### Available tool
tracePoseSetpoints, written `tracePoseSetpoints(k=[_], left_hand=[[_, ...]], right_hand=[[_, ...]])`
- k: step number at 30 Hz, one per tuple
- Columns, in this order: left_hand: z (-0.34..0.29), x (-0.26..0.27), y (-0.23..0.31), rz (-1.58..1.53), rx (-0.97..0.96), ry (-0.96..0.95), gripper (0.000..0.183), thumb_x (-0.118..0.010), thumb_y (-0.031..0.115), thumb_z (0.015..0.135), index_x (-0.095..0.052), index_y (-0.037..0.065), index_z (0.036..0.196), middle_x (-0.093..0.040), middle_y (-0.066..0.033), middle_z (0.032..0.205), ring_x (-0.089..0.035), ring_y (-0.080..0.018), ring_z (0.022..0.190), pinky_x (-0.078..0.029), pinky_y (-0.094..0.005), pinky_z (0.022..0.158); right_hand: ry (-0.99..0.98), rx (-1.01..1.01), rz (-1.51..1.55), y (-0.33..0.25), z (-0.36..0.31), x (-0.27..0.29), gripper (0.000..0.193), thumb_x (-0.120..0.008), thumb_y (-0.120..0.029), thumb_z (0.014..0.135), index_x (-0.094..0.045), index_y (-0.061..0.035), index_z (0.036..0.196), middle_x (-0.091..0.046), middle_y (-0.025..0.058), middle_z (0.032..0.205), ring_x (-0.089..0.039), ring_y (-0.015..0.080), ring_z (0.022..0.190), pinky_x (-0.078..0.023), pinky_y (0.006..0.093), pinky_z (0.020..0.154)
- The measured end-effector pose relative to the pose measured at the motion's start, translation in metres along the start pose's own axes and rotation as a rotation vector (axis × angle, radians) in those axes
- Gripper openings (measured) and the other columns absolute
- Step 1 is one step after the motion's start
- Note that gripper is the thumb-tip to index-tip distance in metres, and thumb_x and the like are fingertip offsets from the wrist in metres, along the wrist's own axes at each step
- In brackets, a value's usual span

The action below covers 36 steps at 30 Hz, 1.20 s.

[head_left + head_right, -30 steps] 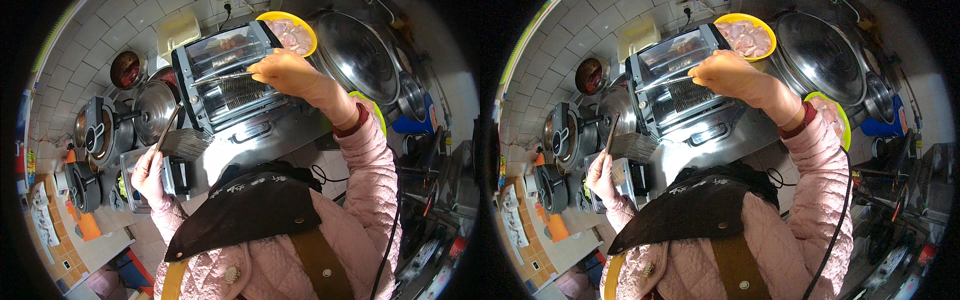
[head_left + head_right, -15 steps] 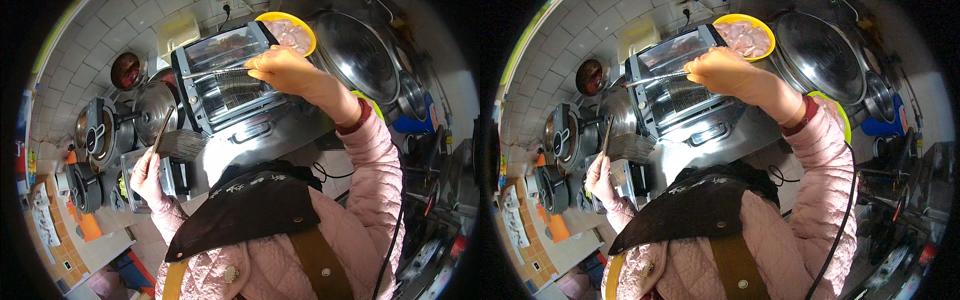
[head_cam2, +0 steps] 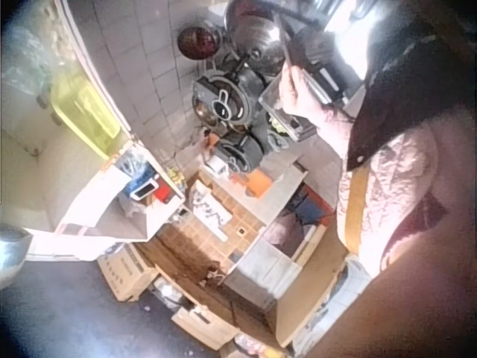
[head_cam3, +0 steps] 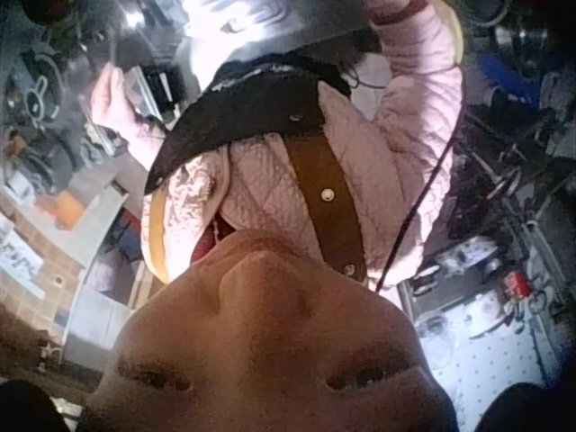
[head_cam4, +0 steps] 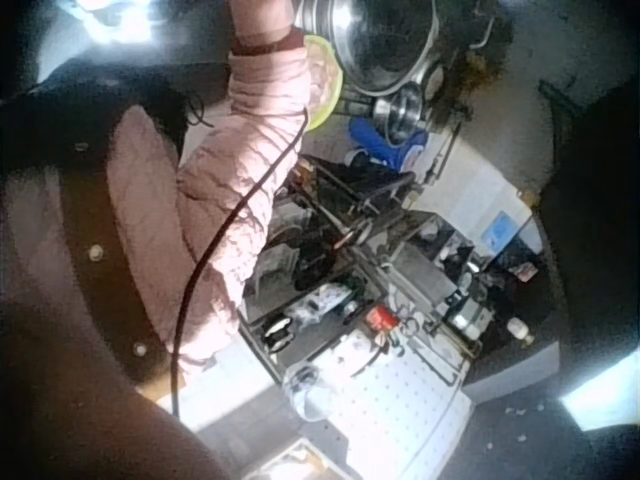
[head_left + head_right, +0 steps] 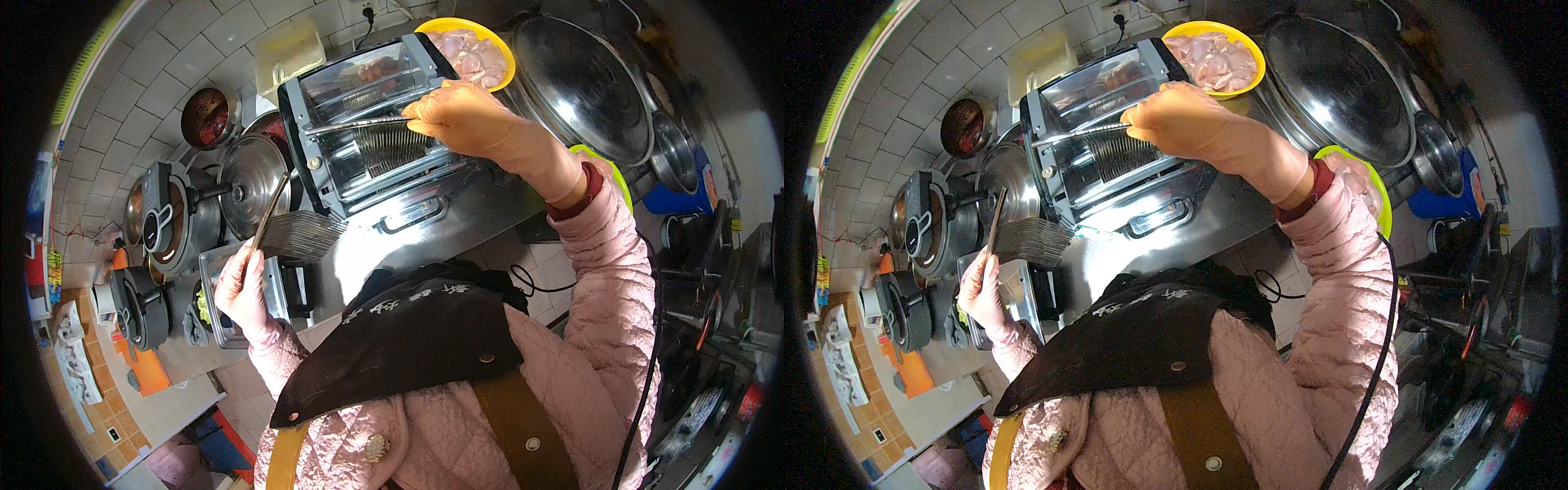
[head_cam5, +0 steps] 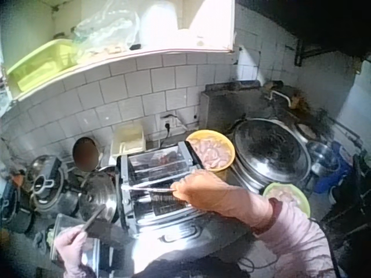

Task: The person unpacks a new kitchen appliance from a plastic bag, places it on a stainless steel counter, and installs its internal components. They then open the lid and use a metal rod to adjust the internal rollers.

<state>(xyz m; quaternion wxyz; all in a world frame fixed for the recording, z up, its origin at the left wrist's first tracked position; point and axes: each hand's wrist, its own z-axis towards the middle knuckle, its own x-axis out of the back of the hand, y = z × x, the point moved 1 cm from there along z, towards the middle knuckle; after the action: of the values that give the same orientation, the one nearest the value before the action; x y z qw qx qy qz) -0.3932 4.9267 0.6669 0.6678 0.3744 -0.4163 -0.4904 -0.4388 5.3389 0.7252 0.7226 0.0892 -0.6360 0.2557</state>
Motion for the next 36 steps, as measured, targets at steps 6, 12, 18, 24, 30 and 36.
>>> tracePoseSetpoints(k=[6,12,18,24,30,36], left_hand=[[-0.001,-0.002,0.003,-0.010,-0.010,-0.010,0.029,-0.075,-0.008,0.080,-0.074,-0.001,0.108,-0.073,-0.0086,0.100,-0.066,-0.0129,0.091,-0.051,-0.0251,0.086],[0.000,-0.002,0.002,-0.005,-0.002,-0.009,0.027,-0.075,-0.007,0.081,-0.075,-0.001,0.107,-0.073,-0.0085,0.099,-0.066,-0.0120,0.089,-0.051,-0.0243,0.084],[0.000,0.000,0.003,-0.003,-0.022,-0.061,0.027,-0.076,-0.002,0.083,-0.072,-0.003,0.110,-0.072,-0.0099,0.105,-0.066,-0.0135,0.093,-0.052,-0.0259,0.086],[0.000,-0.001,0.001,-0.029,-0.011,-0.011,0.027,-0.075,-0.008,0.080,-0.074,-0.001,0.106,-0.073,-0.0091,0.099,-0.067,-0.0136,0.090,-0.052,-0.0255,0.084],[-0.001,-0.001,0.004,0.072,-0.061,-0.042,0.026,-0.076,-0.001,0.084,-0.073,-0.002,0.110,-0.073,-0.0092,0.104,-0.066,-0.0125,0.092,-0.051,-0.0249,0.086],[-0.001,0.000,0.002,-0.052,0.008,-0.013,0.027,-0.074,-0.009,0.081,-0.074,-0.002,0.107,-0.073,-0.0103,0.102,-0.067,-0.0149,0.094,-0.052,-0.0268,0.089]], right_hand=[[-0.053,-0.015,-0.044,0.000,-0.007,-0.003,0.018,-0.062,-0.006,0.084,-0.066,-0.0111,0.102,-0.070,0.0122,0.086,-0.070,0.0277,0.081,-0.054,0.0378,0.070],[0.342,-0.004,0.020,0.002,-0.010,0.025,0.019,-0.067,-0.016,0.090,-0.072,-0.0033,0.104,-0.073,0.0120,0.095,-0.070,0.0285,0.089,-0.055,0.0356,0.079],[0.133,0.133,-0.261,-0.017,-0.006,0.012,0.019,-0.060,-0.017,0.092,-0.073,-0.0079,0.103,-0.073,0.0096,0.093,-0.069,0.0296,0.083,-0.054,0.0380,0.073],[0.024,-0.012,-0.079,-0.008,-0.006,0.012,0.012,-0.059,-0.016,0.091,-0.068,-0.0096,0.087,-0.069,0.0137,0.084,-0.067,0.0347,0.084,-0.053,0.0430,0.072],[-0.042,0.012,-0.072,-0.012,0.002,0.009,0.017,-0.060,-0.019,0.093,-0.072,-0.0095,0.101,-0.072,0.0125,0.091,-0.068,0.0328,0.088,-0.054,0.0402,0.075],[-0.142,-0.141,0.161,0.004,0.005,0.011,0.016,-0.062,-0.017,0.091,-0.072,-0.0072,0.099,-0.072,0.0124,0.091,-0.069,0.0313,0.085,-0.054,0.0389,0.076]])
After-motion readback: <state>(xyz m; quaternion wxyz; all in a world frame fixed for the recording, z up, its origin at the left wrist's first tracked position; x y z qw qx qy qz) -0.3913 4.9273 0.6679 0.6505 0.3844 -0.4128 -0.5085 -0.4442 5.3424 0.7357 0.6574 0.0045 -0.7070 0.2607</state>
